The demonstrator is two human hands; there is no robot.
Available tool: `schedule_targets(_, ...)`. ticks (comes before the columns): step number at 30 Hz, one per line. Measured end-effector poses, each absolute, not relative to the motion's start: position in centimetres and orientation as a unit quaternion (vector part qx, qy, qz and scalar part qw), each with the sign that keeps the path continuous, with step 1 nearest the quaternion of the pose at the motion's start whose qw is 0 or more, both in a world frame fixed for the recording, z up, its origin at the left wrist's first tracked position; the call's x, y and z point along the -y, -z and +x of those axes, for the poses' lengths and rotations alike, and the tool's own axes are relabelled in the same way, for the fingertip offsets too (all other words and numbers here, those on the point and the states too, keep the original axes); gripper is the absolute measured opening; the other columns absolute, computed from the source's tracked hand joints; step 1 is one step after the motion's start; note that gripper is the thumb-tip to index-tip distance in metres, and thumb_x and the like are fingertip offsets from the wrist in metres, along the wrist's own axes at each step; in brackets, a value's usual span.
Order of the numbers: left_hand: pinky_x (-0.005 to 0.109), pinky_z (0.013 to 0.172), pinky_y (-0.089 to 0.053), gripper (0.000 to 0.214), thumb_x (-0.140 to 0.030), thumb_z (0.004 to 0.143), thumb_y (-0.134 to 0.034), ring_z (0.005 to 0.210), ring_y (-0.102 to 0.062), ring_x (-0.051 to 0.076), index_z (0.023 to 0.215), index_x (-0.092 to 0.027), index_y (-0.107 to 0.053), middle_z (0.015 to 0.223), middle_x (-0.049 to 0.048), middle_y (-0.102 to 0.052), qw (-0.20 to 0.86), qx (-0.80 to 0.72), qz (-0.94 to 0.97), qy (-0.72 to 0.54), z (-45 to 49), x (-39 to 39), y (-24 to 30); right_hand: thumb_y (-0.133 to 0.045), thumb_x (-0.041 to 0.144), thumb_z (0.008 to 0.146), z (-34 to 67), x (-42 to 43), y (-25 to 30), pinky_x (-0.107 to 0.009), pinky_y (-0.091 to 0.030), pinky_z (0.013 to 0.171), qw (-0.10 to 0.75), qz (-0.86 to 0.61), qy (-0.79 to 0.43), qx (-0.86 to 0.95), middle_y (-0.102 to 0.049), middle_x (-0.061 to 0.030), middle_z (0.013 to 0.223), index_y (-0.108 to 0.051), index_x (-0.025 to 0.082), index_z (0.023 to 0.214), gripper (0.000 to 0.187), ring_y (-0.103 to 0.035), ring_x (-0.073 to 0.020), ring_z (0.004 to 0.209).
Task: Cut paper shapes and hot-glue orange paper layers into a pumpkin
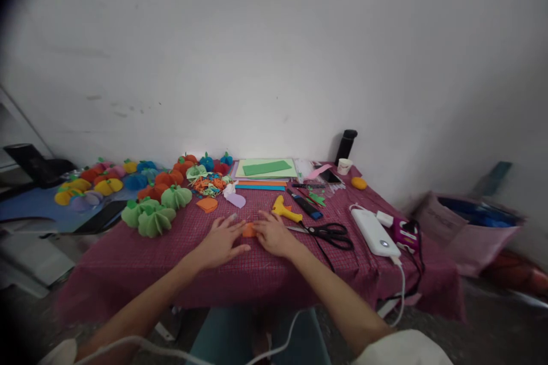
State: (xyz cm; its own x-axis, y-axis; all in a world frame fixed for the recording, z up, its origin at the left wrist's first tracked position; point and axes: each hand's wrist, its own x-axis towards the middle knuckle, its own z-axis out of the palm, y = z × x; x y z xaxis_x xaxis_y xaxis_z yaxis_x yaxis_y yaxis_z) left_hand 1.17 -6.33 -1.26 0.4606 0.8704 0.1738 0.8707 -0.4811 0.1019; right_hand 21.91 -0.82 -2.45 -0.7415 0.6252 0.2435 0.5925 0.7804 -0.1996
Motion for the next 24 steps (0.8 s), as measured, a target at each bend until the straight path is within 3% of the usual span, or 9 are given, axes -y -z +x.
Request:
schedule_targets(9, 0.053, 0.102, -0.018, 0.067, -0.067, 0.082, -0.024, 0.128, -0.033, 0.031, 0.121, -0.020, -0.052, 0.126, 0.0078, -0.057, -0.016, 0.474, -0.875, 0.096, 1.8, 5.9, 1.7, -0.040, 0.021, 0.087, 22.1, -0.4, 2.3, -0.053, -0.020, 0.103, 0.111, -0.303, -0.061, 0.945, -0.059, -0.0049, 0.123, -0.061, 0.023, 0.114, 0.034, -0.031, -0.0245, 0.130)
schedule_targets(16, 0.051, 0.105, -0.014, 0.075, -0.071, 0.078, -0.026, 0.130, -0.030, 0.032, 0.129, -0.019, -0.044, 0.131, 0.0096, -0.052, -0.013, 0.470, -0.876, 0.110, 1.6, 6.6, 2.1, -0.040, 0.019, 0.086, 21.7, -0.7, 1.7, -0.053, -0.017, 0.104, 0.092, -0.284, -0.053, 0.953, -0.060, -0.0054, 0.122, -0.059, 0.021, 0.117, 0.036, -0.030, -0.0240, 0.131)
schedule_targets(24, 0.051, 0.104, -0.015, 0.073, -0.071, 0.078, -0.026, 0.130, -0.032, 0.032, 0.126, -0.020, -0.047, 0.129, 0.0101, -0.054, -0.015, 0.472, -0.872, 0.126, 1.5, 6.3, 2.3, -0.041, 0.009, 0.076, 21.8, -0.8, 1.1, -0.051, -0.014, 0.107, 0.084, -0.270, -0.089, 0.955, -0.056, -0.0017, 0.128, -0.056, 0.024, 0.121, 0.050, -0.024, -0.0212, 0.134)
